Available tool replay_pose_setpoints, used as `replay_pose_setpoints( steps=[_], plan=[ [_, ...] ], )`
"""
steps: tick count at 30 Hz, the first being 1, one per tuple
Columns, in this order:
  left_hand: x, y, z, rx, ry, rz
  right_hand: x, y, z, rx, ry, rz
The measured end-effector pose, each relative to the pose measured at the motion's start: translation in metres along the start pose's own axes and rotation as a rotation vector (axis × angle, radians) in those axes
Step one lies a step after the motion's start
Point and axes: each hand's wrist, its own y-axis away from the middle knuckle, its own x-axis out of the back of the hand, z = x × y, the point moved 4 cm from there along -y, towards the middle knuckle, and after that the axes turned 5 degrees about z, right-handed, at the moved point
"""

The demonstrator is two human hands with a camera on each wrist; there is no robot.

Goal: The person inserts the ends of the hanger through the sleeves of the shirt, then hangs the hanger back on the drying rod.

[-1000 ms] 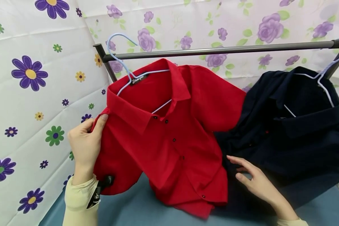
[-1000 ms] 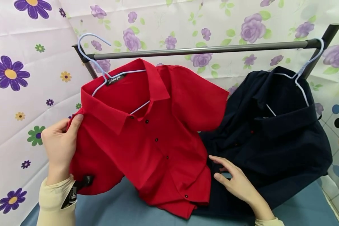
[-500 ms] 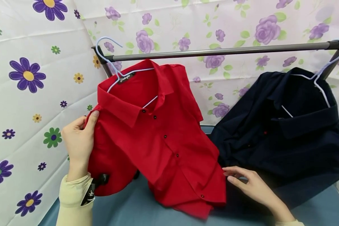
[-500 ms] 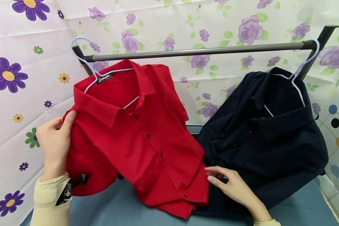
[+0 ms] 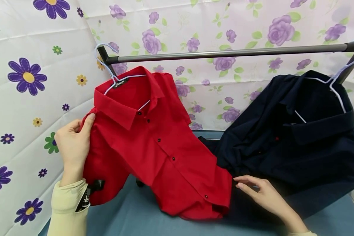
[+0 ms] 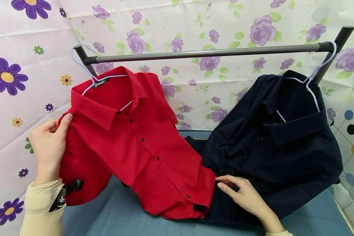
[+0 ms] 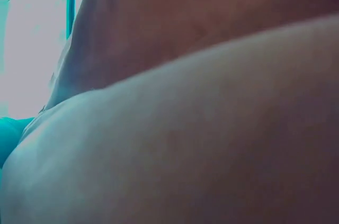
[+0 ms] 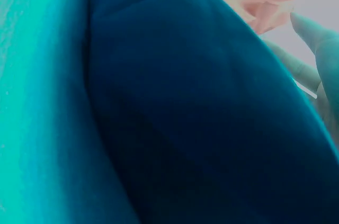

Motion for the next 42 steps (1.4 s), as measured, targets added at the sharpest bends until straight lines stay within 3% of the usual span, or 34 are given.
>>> replay_pose_setpoints(
  steps=[7,15,28,37,42],
  plan=[
    [-0.008,0.007,-0.007,-0.034,-0.043,-0.041,-0.001,0.001,0.001,0.035,-0.027,-0.007],
    [-0.012,0.015,-0.014,-0.074,-0.047,-0.002,-0.001,0.000,0.001,0.020,-0.014,0.005],
    [-0.001,0.034,-0.019,-0.092,-0.153,-0.105,0.007,0.001,0.009,0.032,0.014,0.047],
    [0.007,0.046,0.005,-0.227,-0.095,-0.015,0.034,0.002,-0.003,0.037,0.108,0.133],
    [0.005,0.050,0.030,-0.312,0.009,0.030,0.067,0.002,-0.029,0.108,0.192,0.278]
  ],
)
